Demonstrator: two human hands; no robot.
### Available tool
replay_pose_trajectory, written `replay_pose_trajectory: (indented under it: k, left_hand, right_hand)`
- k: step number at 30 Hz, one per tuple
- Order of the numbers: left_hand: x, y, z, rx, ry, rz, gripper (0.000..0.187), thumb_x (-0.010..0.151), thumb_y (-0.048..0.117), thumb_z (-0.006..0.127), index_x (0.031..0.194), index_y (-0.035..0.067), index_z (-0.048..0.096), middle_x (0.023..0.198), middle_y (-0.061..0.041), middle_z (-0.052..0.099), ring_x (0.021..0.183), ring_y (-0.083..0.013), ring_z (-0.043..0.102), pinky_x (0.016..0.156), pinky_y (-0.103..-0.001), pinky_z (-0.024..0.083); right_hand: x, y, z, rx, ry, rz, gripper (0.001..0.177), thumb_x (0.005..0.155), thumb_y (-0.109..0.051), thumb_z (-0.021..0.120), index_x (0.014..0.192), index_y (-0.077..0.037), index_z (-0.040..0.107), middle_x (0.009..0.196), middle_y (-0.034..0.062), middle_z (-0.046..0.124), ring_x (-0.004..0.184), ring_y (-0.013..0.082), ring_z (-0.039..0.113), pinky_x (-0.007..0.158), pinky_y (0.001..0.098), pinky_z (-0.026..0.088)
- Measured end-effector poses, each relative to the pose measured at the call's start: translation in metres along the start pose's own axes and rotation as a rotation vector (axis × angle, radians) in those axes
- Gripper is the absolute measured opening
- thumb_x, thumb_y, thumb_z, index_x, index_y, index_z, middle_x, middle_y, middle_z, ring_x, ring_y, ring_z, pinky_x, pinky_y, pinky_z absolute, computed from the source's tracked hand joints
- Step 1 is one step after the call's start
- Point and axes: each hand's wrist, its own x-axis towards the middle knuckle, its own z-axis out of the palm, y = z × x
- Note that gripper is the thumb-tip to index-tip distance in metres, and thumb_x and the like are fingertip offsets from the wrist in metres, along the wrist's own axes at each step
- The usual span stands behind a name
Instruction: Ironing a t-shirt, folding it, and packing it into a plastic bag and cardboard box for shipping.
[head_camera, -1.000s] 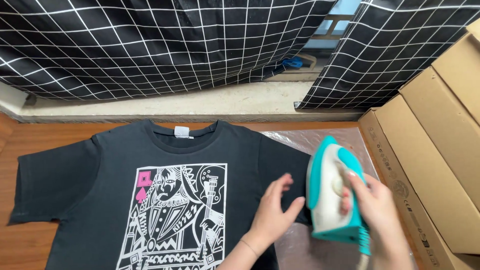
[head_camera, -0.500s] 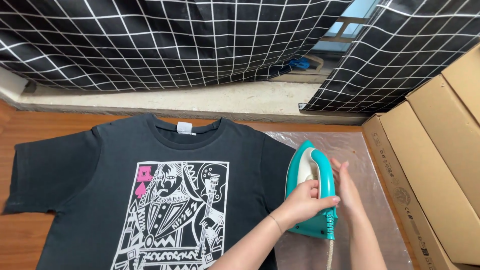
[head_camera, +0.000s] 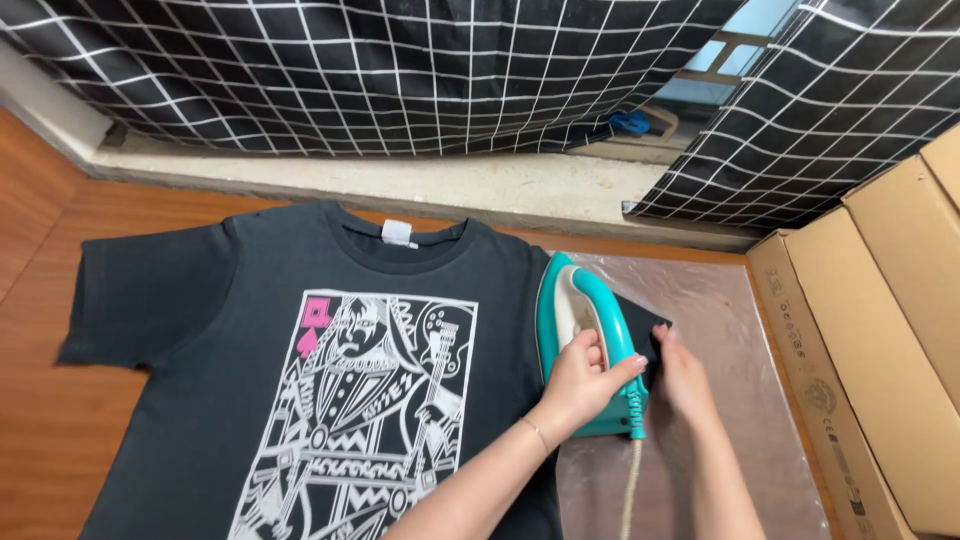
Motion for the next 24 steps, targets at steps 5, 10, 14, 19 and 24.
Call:
replay_pose_trajectory:
  k: [5,10,14,19,24]
  left_hand:
    - [-0.074,0.038,0.042,0.167,-0.152,-0.024,0.056,0.082,0.031,0.085,0.124,0.011,0.053,0.103,-0.005,0.074,0.087,-0.0121,0.071,0.074,-0.03,0.058]
    - [-0.146,0.048,0.082,0.405,-0.371,0.079,0.07,0.08,0.044,0.072,0.139,0.011,0.051,0.125,-0.011,0.071,0.115,-0.0286,0.072,0.095,-0.04,0.055]
    - [-0.176,0.025,0.096,0.616,-0.548,0.247,0.063,0.09,0.04,0.062,0.143,0.01,0.045,0.119,-0.026,0.068,0.106,-0.0529,0.067,0.081,-0.058,0.049]
    - [-0.195,-0.017,0.093,0.703,-0.637,0.44,0.046,0.097,0.021,0.063,0.138,0.006,0.047,0.119,-0.023,0.067,0.107,-0.053,0.066,0.079,-0.062,0.048]
    - [-0.215,-0.041,0.087,0.789,-0.628,0.505,0.044,0.091,0.001,0.065,0.132,0.005,0.051,0.104,-0.024,0.065,0.102,-0.0476,0.065,0.076,-0.061,0.05]
  right_hand:
    - [-0.109,-0.098,-0.051,0.324,0.16,0.093,0.055,0.116,-0.042,0.041,0.144,-0.001,0.065,0.137,0.0209,0.07,0.125,0.0331,0.068,0.102,0.0463,0.052]
    - [-0.219,-0.085,-0.089,0.56,0.25,0.06,0.064,0.121,-0.041,0.042,0.136,0.018,0.061,0.125,0.0355,0.069,0.113,0.0416,0.067,0.095,0.0493,0.054]
    - [-0.271,-0.028,-0.109,0.557,0.377,0.057,0.049,0.115,-0.023,0.046,0.146,0.015,0.055,0.134,0.031,0.062,0.118,0.0384,0.06,0.102,0.0476,0.048]
    - [-0.318,0.023,-0.099,0.521,0.456,-0.028,0.05,0.085,0.018,0.07,0.134,0.012,0.059,0.126,0.0256,0.07,0.111,0.0293,0.068,0.104,0.0371,0.055]
    - [-0.362,0.016,-0.077,0.465,0.511,0.021,0.051,0.081,0.02,0.074,0.13,0.012,0.062,0.12,0.0296,0.072,0.107,0.0344,0.07,0.102,0.0413,0.057]
